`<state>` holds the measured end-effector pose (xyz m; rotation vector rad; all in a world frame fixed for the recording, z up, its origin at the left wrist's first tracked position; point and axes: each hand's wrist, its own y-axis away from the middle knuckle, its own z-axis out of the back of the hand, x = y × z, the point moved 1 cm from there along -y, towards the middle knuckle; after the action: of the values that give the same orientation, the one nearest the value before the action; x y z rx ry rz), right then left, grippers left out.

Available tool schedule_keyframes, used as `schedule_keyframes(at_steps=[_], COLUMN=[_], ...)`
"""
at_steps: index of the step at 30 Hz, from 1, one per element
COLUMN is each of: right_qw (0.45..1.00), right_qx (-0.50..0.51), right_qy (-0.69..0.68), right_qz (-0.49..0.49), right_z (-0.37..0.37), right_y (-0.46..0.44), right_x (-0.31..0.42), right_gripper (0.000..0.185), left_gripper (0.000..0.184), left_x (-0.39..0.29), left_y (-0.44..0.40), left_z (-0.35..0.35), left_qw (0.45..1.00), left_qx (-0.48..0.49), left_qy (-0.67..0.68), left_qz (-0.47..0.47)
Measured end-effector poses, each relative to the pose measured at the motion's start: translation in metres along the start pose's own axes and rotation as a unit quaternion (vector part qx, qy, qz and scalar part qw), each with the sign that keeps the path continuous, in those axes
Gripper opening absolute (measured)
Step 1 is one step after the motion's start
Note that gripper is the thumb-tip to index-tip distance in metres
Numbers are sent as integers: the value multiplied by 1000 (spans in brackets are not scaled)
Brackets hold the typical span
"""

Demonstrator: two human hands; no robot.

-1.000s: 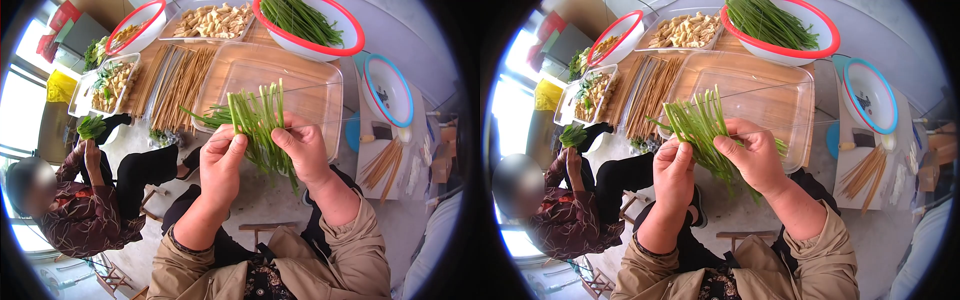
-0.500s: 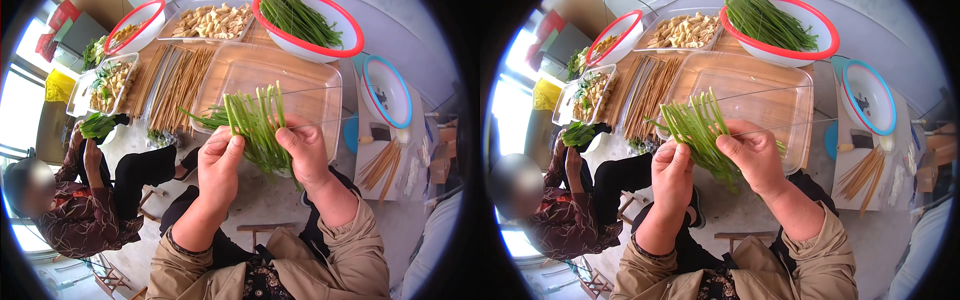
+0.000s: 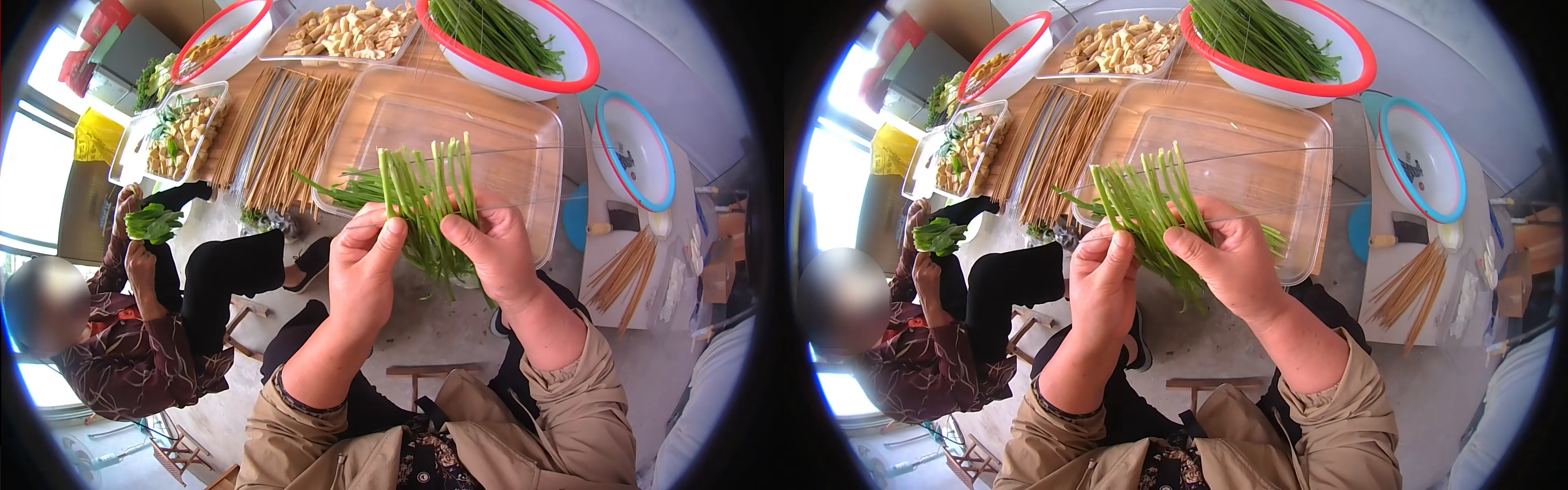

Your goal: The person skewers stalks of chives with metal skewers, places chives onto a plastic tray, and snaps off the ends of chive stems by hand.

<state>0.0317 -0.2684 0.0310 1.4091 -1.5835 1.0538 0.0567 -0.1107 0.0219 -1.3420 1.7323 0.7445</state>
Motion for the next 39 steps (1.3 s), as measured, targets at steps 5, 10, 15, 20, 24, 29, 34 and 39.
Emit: schedule_keyframes(at_steps=[5, 10, 15, 20, 24, 29, 34, 39], right_qw=[1000, 999, 999, 999, 999, 999, 996, 996], right_qx=[7, -29, -33, -31, -31, -31, -81, -75], right_qy=[7, -2, -23, -21, -17, -17, 37, 40], right_qz=[-4, -24, -18, -27, -27, -31, -20, -3], right_z=[-3, 3, 0, -1, -2, -2, -10, 10], right_y=[-1, -1, -2, -1, -1, 1, 3, -3], right_x=[4, -1, 1, -2, -3, -4, -11, -30], right_gripper=[19, 17, 19, 20, 21, 21, 27, 35], left_gripper=[18, 29, 32, 32, 32, 28, 19, 20], left_x=[2, 0, 0, 3, -1, -1, -3, 8], left_y=[0, 2, 1, 2, 3, 4, 1, -11], left_z=[2, 1, 3, 7, 7, 7, 13, 16], left_qw=[999, 997, 997, 998, 995, 998, 997, 997], left_qx=[20, 35, 51, 36, 42, 33, 33, 73], left_qy=[23, 54, 40, 4, 62, 9, -64, 10], left_qz=[20, 50, 48, 46, 68, 52, 34, -5])
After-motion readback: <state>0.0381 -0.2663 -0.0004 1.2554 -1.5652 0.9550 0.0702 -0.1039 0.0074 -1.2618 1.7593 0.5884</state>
